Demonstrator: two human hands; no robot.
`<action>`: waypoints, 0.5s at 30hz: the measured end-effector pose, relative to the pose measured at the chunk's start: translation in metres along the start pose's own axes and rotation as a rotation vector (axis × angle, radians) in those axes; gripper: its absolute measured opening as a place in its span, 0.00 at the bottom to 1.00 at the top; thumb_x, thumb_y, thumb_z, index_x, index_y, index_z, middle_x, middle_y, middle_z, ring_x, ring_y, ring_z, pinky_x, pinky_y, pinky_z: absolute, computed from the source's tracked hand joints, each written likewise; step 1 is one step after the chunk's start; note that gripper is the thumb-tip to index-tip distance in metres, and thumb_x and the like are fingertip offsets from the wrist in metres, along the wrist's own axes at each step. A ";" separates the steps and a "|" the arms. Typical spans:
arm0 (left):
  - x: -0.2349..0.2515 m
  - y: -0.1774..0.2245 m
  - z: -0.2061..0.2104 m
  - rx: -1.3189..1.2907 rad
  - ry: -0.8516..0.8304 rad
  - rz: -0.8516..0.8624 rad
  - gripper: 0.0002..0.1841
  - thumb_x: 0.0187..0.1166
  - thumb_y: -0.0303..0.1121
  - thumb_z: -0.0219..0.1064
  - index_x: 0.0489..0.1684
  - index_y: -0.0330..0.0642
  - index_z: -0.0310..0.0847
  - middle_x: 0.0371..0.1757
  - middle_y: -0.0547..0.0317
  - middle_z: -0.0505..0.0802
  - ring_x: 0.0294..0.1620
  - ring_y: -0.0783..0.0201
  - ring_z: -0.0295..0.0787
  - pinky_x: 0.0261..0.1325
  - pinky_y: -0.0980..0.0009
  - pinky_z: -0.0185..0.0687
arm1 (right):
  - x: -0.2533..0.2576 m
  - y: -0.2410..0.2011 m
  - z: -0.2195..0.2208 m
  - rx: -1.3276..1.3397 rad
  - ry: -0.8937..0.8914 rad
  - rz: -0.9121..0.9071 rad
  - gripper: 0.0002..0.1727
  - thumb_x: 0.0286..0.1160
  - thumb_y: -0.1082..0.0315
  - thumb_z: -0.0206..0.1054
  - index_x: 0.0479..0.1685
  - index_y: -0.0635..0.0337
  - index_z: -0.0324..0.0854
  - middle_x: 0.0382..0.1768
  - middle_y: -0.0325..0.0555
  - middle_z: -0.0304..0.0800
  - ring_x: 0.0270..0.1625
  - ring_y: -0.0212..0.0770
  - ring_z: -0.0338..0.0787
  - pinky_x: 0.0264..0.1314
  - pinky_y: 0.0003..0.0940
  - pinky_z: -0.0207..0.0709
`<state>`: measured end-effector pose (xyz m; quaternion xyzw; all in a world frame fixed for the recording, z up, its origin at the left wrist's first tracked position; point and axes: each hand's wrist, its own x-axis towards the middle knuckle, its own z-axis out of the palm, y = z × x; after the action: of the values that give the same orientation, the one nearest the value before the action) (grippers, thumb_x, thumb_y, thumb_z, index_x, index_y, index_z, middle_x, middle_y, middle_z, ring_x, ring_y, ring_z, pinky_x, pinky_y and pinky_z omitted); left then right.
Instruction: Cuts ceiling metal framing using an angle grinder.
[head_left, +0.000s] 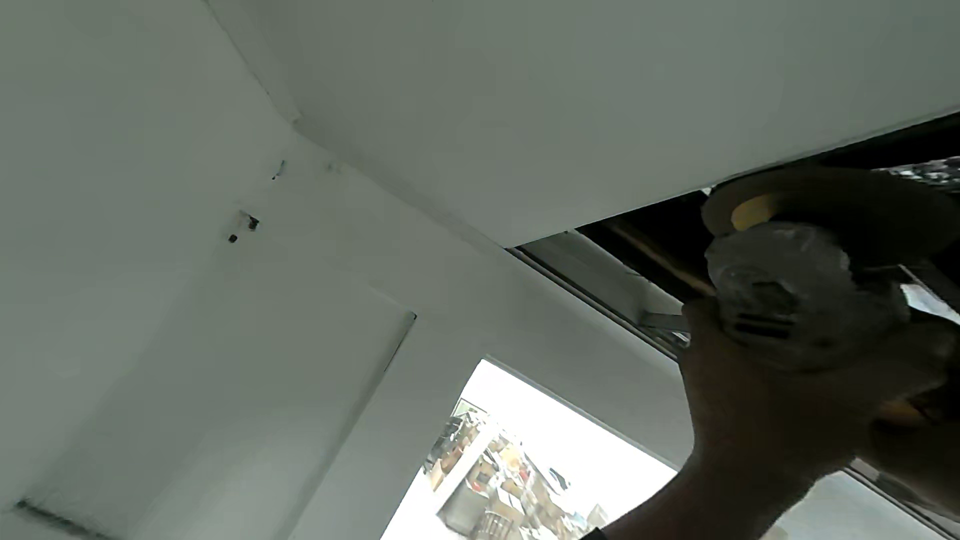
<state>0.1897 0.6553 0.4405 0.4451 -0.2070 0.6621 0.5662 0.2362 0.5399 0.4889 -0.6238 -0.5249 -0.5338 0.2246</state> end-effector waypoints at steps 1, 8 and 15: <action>-0.001 0.001 0.000 -0.025 0.010 0.013 0.36 0.59 0.43 0.87 0.65 0.42 0.72 0.39 0.55 0.92 0.40 0.65 0.92 0.42 0.63 0.91 | 0.002 0.015 0.005 -0.006 0.006 -0.032 0.37 0.61 0.57 0.77 0.70 0.71 0.76 0.51 0.65 0.89 0.51 0.56 0.90 0.55 0.58 0.82; 0.000 0.003 0.002 -0.096 0.019 0.030 0.35 0.59 0.41 0.87 0.65 0.43 0.72 0.39 0.55 0.92 0.40 0.66 0.92 0.42 0.64 0.91 | 0.005 0.034 0.011 0.007 0.056 -0.072 0.43 0.50 0.53 0.79 0.73 0.64 0.76 0.50 0.65 0.88 0.49 0.62 0.89 0.51 0.67 0.78; 0.000 0.000 0.001 -0.102 0.028 0.071 0.35 0.60 0.42 0.86 0.66 0.43 0.72 0.40 0.56 0.92 0.41 0.66 0.93 0.43 0.65 0.91 | 0.006 0.044 0.018 0.037 0.095 -0.129 0.43 0.54 0.48 0.77 0.73 0.62 0.75 0.50 0.61 0.89 0.47 0.54 0.89 0.49 0.59 0.81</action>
<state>0.1898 0.6542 0.4409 0.3989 -0.2480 0.6765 0.5672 0.2822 0.5418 0.5004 -0.5584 -0.5624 -0.5664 0.2260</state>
